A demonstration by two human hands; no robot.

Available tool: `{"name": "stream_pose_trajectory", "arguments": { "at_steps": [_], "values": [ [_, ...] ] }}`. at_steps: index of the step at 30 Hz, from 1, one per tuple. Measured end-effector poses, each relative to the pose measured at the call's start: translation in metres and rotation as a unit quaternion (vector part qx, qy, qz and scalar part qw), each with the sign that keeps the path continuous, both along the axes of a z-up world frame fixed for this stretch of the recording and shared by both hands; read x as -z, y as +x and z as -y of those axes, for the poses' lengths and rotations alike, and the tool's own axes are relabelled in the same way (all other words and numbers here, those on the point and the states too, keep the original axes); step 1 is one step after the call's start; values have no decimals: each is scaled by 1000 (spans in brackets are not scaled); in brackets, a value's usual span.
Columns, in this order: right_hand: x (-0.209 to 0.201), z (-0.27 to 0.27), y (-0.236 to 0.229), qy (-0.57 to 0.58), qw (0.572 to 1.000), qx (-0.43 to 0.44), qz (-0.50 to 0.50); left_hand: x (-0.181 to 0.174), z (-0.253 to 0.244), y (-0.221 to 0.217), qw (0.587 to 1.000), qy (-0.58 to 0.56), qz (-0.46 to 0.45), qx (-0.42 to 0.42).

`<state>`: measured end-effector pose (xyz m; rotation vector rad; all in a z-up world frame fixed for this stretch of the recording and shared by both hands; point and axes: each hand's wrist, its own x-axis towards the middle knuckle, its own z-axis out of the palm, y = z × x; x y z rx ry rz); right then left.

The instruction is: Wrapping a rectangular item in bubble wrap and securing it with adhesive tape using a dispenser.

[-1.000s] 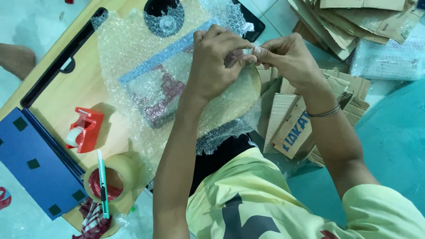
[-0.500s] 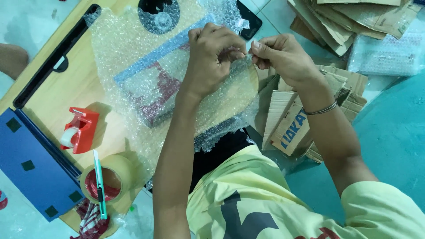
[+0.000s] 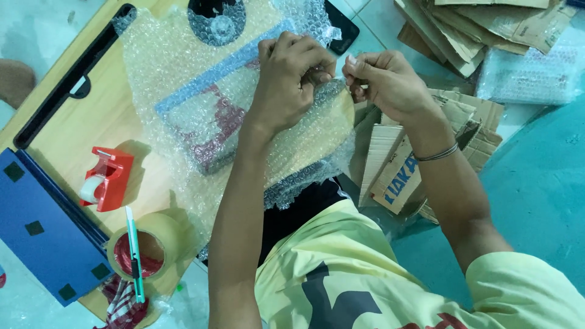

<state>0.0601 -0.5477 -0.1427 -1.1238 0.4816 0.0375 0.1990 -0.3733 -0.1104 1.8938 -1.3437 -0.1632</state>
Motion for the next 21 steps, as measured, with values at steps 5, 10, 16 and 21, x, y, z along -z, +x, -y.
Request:
{"name": "stream_pose_trajectory", "arguments": {
  "at_steps": [5,10,16,21],
  "values": [
    [3,-7,-1,80,995,59,3,-3,0,1,1000,-5,0,1],
    [8,-10,-4,90,993,73,20,-10,-3,-1,1000,-15,2,1],
    [2,-12,-3,-28,998,59,8,1,-4,-1,999,49,-15,1],
    [-1,-11,-2,-64,997,51,-8,2,2,0,1000,5,-13,-5]
  ]
}}
